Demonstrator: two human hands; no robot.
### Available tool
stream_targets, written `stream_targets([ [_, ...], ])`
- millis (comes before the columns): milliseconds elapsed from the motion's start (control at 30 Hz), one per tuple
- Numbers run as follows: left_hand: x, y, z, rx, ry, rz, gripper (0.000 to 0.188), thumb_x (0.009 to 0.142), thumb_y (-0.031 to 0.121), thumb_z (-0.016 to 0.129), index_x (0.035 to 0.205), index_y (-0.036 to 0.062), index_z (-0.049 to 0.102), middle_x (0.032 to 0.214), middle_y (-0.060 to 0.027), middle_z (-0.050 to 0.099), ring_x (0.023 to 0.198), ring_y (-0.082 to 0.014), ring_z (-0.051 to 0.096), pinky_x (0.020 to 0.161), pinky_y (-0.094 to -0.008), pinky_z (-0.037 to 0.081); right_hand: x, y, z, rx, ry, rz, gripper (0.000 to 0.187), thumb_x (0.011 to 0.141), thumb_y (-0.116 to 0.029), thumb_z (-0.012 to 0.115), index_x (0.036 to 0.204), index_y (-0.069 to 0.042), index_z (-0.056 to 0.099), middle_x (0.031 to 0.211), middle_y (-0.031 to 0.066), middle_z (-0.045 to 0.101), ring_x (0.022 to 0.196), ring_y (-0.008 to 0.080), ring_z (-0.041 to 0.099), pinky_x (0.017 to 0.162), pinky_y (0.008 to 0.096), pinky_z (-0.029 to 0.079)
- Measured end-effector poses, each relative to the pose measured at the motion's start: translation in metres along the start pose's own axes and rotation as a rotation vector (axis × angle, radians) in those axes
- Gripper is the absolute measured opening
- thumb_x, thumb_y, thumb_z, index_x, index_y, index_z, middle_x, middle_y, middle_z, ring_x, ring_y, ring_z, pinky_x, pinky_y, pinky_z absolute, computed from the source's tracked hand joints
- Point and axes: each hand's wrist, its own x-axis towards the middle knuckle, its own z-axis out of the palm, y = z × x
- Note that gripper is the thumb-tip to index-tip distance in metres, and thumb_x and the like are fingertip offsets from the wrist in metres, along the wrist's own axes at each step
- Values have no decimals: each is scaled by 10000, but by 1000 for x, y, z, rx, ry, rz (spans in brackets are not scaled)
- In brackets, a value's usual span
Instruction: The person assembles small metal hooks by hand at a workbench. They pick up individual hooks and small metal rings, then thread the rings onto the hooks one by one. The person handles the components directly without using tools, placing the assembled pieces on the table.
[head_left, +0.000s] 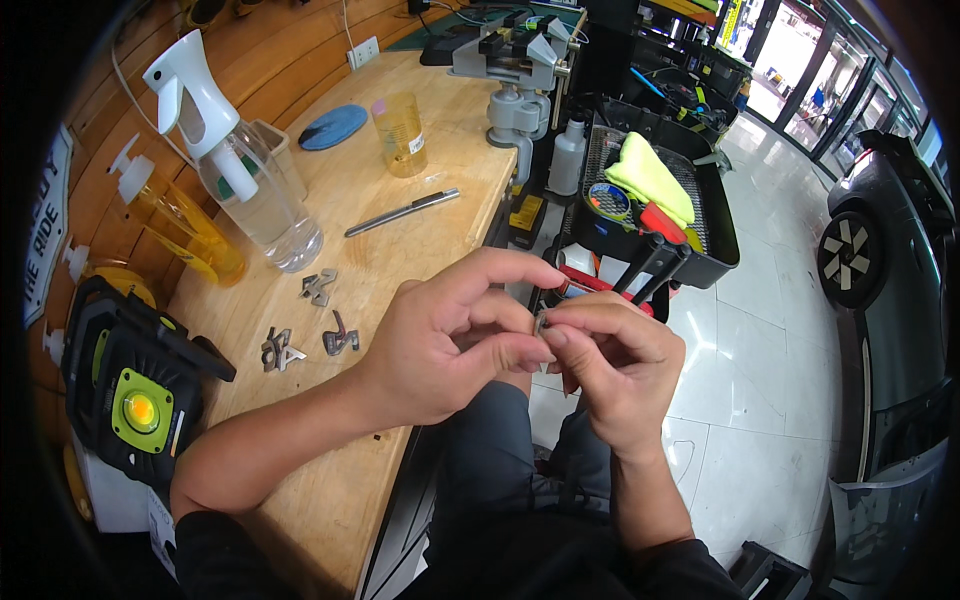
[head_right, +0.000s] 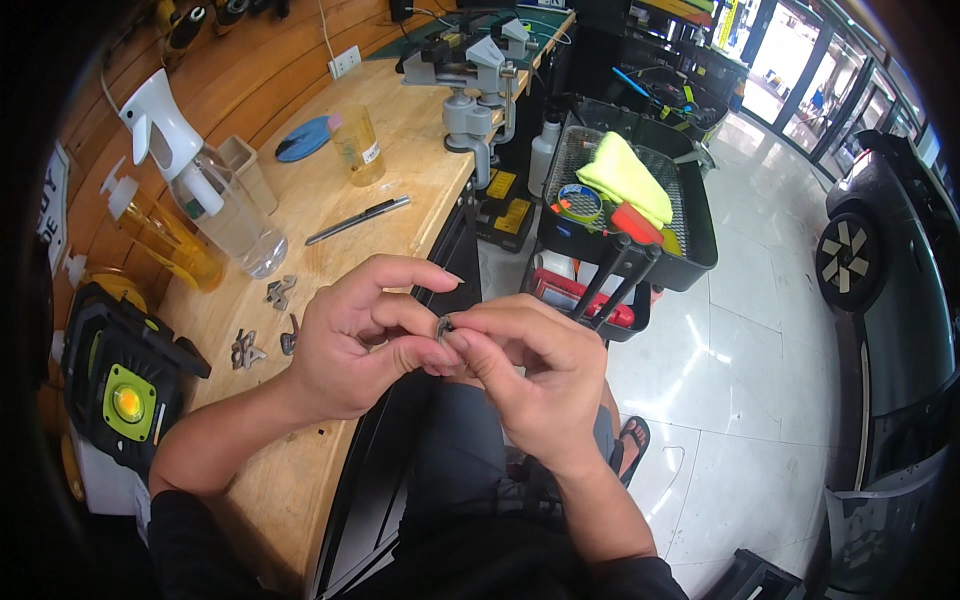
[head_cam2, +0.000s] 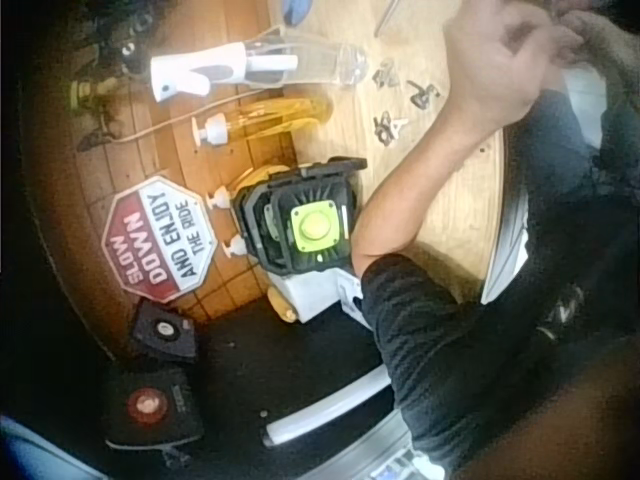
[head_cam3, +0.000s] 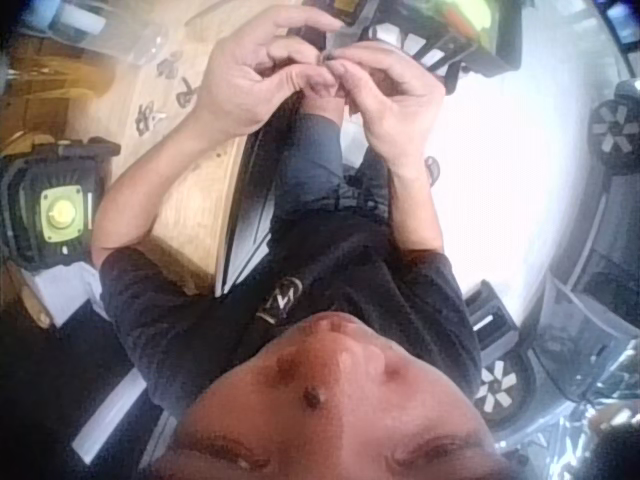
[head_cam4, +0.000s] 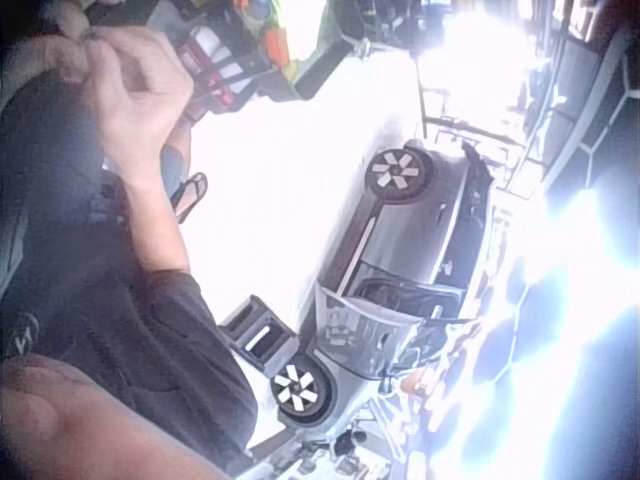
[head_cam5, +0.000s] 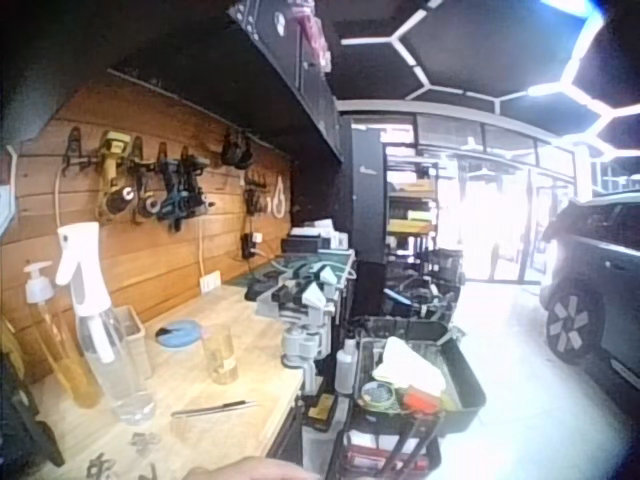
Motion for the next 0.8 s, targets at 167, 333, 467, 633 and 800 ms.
stream_targets([
  [167,-1,-2,-4,120,-50,64,472,939,-40,687,1357,-29,467,869,-54,693,860,-106,683,804,-240,563,4,1,-1,-381,-12,-359,145,816,89,734,939,27,689,891,112,680,682,148,646,552,239,496],
  [333,0,0,-1,44,-43,21,471,941,-47,681,1358,-32,462,861,-61,690,848,-108,680,793,-247,566,11,5,-1,-447,-49,-472,186,804,103,709,946,2,643,875,101,650,656,169,627,508,265,483],
  [467,-1,-2,-1,5,-28,5,465,946,-41,677,1357,-34,461,857,-68,693,831,-110,678,782,-252,566,14,5,-10,-424,-175,-409,181,815,94,691,948,-2,611,885,100,626,651,157,619,494,276,477],
  [633,-1,0,1,31,-24,11,447,957,-46,656,1357,-38,456,863,-82,705,818,-114,679,774,-256,568,9,10,-12,-240,-191,-235,162,841,100,650,961,2,603,901,79,596,663,93,591,529,226,450],
  [800,1,-2,1,21,4,2,407,970,-35,642,1341,-43,475,886,-92,717,813,-109,681,768,-259,574,-2,10,-15,71,-197,-26,108,903,95,584,985,25,589,948,59,580,742,37,570,622,176,447],
])
